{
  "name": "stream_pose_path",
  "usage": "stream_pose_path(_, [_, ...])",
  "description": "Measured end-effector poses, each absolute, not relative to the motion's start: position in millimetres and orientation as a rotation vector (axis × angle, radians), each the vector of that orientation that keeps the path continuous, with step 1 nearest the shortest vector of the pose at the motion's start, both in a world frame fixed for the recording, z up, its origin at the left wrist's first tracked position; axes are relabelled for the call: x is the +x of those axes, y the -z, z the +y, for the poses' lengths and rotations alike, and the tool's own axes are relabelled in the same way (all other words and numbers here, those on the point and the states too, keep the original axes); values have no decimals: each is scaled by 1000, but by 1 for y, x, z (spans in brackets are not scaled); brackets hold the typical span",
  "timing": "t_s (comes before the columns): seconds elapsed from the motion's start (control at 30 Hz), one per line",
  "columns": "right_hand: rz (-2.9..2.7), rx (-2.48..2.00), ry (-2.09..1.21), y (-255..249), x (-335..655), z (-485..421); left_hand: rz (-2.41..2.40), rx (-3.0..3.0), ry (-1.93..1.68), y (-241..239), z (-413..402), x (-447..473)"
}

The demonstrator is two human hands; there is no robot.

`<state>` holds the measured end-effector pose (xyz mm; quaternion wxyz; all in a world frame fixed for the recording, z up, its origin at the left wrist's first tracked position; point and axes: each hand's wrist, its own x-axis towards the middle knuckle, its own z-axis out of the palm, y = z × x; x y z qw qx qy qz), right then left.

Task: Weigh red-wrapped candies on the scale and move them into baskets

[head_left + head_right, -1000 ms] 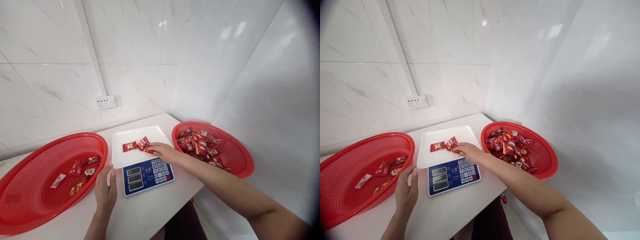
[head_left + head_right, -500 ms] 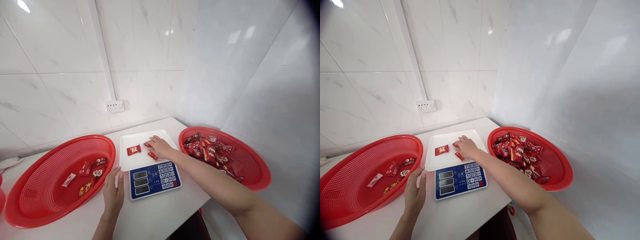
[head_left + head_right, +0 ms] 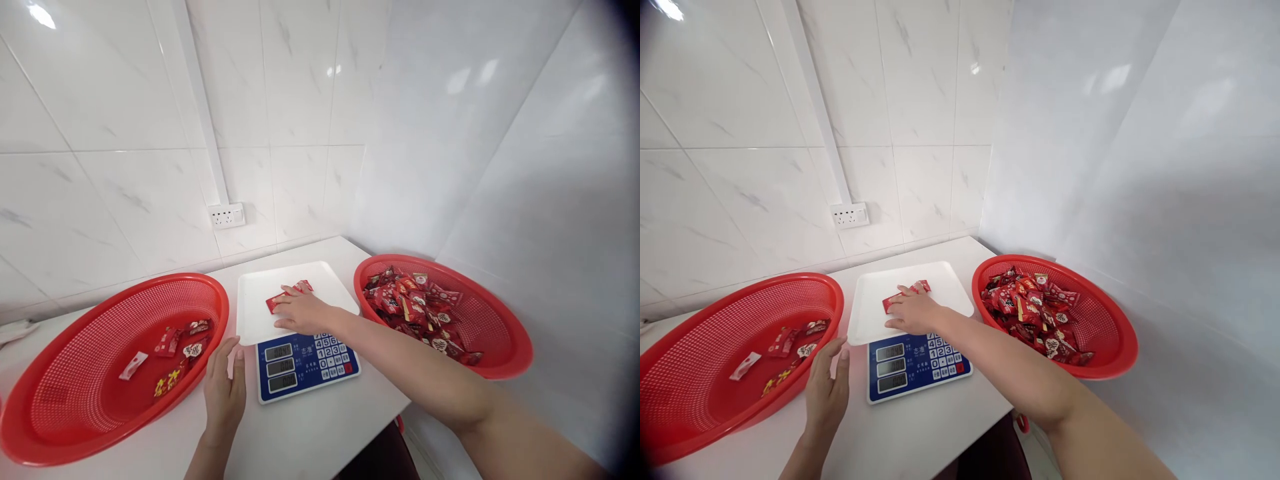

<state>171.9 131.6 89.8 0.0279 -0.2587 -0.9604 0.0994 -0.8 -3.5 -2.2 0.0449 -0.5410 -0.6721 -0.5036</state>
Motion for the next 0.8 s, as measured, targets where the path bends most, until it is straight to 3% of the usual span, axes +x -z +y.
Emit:
stream_pose_path(0.3, [-2632,-1209,-436,-96,234,165,-2108,-1654,1545,2,-5,0])
stream_pose_path(0.5, [-2766,-1144,-683,-90,236,163,-2084,-1656,1540,1,-5,1])
stream_pose_path(0.8, [-2732,-1143,-571,-77,222,166,-2101,-1659,1552,1,-5,1])
